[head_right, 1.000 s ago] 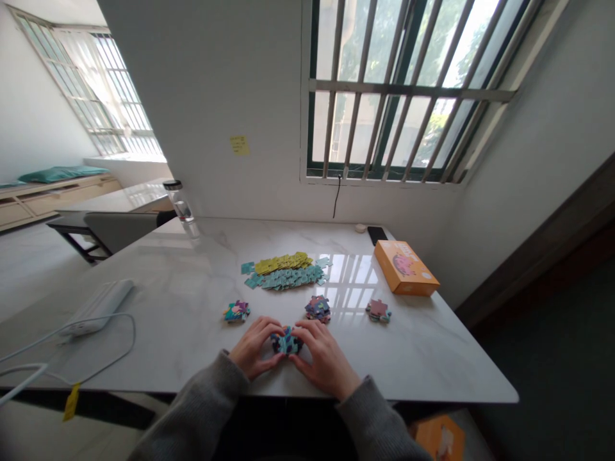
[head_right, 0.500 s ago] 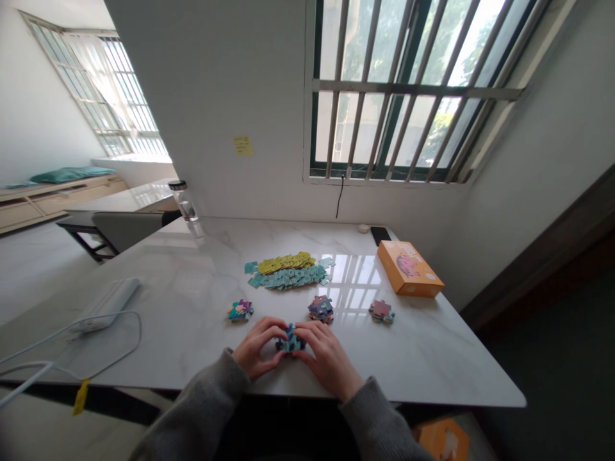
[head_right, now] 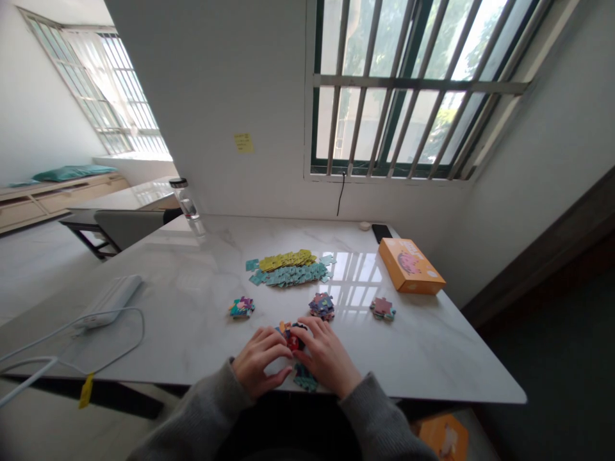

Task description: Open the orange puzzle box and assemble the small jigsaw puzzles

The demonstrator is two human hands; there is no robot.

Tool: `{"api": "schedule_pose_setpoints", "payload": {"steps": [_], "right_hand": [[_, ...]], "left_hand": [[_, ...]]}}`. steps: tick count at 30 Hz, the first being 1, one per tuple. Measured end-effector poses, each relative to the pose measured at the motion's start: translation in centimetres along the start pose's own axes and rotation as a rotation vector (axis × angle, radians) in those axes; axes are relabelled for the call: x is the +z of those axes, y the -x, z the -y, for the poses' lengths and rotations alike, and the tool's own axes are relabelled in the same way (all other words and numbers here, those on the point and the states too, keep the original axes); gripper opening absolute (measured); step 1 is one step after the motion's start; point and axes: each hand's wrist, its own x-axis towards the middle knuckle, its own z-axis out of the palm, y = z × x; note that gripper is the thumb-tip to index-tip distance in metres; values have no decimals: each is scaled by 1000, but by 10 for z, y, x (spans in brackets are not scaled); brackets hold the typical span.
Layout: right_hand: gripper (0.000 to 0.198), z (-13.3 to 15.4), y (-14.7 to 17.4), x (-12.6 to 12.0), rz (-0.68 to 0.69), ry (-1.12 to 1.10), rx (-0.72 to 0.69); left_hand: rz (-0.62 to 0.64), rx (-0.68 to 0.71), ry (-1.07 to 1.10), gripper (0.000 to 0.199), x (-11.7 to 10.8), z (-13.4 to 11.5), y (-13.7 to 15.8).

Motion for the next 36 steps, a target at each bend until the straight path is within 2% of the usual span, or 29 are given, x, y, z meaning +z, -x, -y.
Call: {"api": "schedule_pose_setpoints", "payload": {"steps": [4, 6, 8, 9, 11, 14, 18, 21, 24, 29, 31, 33, 36], "right_hand": [[23, -4, 6, -8, -130, -156, 96], [17, -2, 13, -15, -85, -210, 133], [11, 3, 21, -23, 40, -192, 138], [14, 7, 25, -26, 101, -154, 133], [30, 16, 32, -31, 191, -52, 121], [48, 26, 36, -33, 265, 62, 109], [62, 30, 34, -32, 281, -6, 104], [67, 25, 29, -30, 205, -177, 115], [63, 18, 18, -23, 27, -241, 156], [56, 16, 3, -1, -199, -222, 119], [52, 18, 0, 6, -238, -246, 113], [39, 18, -2, 8, -253, -299, 134], [20, 15, -4, 8, -241, -445, 232]], "left_hand": [[85, -36, -5, 34, 4, 9, -1], [121, -43, -16, 42, 4, 13, -1], [135, -53, -18, 42, 3, 15, -1], [133, -64, -13, 40, 3, 14, 0], [120, -89, 11, 37, 3, 13, 0], [85, -133, 61, 33, 2, 11, 0], [45, -162, 124, 28, -2, 9, -2], [-27, -149, 193, 22, -6, 8, -3], [-128, -158, 286, 14, -5, 6, -4], [-144, -348, 436, 20, 6, 1, -6], [-159, -416, 473, 22, 11, 1, -8], [-169, -457, 497, 25, 13, 2, -8], [-156, -454, 490, 25, 13, 4, -9]]}}
